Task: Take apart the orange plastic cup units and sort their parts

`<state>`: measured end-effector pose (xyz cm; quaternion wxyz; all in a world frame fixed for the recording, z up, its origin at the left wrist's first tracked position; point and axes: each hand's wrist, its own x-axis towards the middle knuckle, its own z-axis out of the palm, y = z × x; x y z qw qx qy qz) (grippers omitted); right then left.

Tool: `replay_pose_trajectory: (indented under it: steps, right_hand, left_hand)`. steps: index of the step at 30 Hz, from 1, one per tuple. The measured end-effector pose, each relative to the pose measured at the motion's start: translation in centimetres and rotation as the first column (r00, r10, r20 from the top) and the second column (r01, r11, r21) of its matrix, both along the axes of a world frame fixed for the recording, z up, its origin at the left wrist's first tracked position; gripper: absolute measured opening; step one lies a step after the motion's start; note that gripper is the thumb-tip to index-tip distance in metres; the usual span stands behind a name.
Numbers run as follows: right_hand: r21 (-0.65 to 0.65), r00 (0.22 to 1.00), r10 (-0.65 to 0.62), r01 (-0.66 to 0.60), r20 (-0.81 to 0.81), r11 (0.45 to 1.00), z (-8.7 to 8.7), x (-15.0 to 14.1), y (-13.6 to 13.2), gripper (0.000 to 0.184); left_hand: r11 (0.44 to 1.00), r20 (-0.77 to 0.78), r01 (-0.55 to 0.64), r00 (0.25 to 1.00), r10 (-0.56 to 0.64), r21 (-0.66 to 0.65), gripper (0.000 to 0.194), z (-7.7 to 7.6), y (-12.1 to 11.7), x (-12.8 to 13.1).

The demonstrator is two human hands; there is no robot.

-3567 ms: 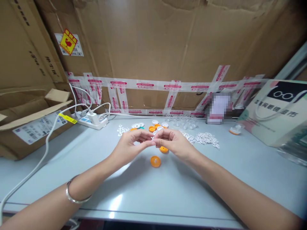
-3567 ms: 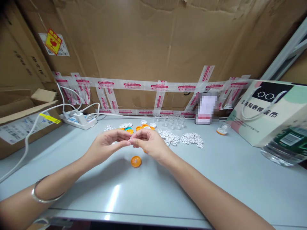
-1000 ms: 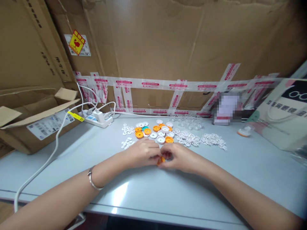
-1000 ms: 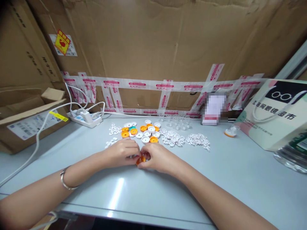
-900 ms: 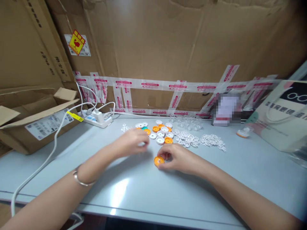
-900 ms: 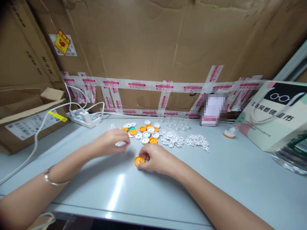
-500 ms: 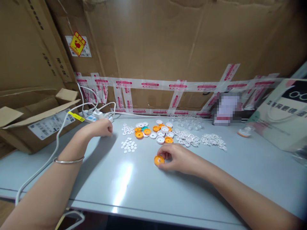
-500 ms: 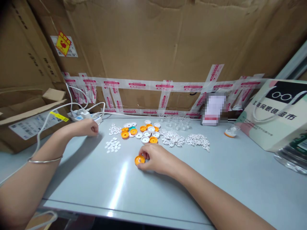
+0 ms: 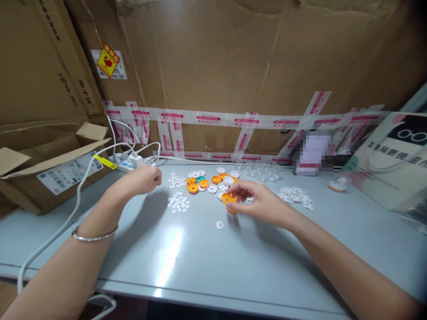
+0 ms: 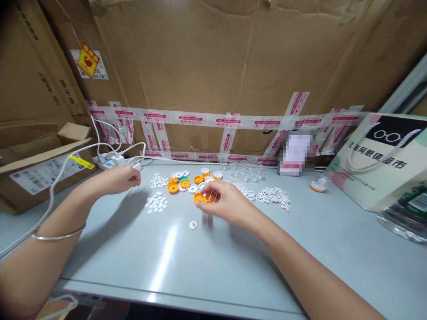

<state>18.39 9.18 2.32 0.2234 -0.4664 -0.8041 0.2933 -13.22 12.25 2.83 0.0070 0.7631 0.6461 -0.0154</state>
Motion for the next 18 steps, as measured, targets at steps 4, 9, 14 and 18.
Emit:
replay_pose_trajectory:
  steps: [4, 9, 14, 18]
  right_hand:
    - [0.064, 0.992, -0.112, 0.115, -0.051, 0.991, -0.6, 0.2, 2.1, 0.032]
    - [0.198, 0.998, -0.064, 0.064, -0.004, 0.978, -1.4, -2.1, 5.8, 0.033]
    - [0.274, 0.985, 0.016, -0.063, 0.172, 0.96, -1.8, -6.0, 9.3, 0.029]
    - [0.239, 0.973, 0.084, -0.136, 0.216, 0.962, -2.6, -8.2, 10.9, 0.024]
  left_hand:
    - [0.968, 0.051, 0.18, 0.98, -0.192, 0.175, 0.021, -0.4, -1.8, 4.0]
    - [0.754, 0.247, 0.632, 0.713, -0.656, 0.18, 0.024, -1.9, -5.3, 9.7]
    - [0.642, 0.186, 0.744, 0.615, -0.766, 0.185, 0.02, -3.5, -6.6, 11.5]
    - [0.619, 0.148, 0.757, 0.601, -0.785, 0.208, 0.018, -3.8, -6.4, 11.5]
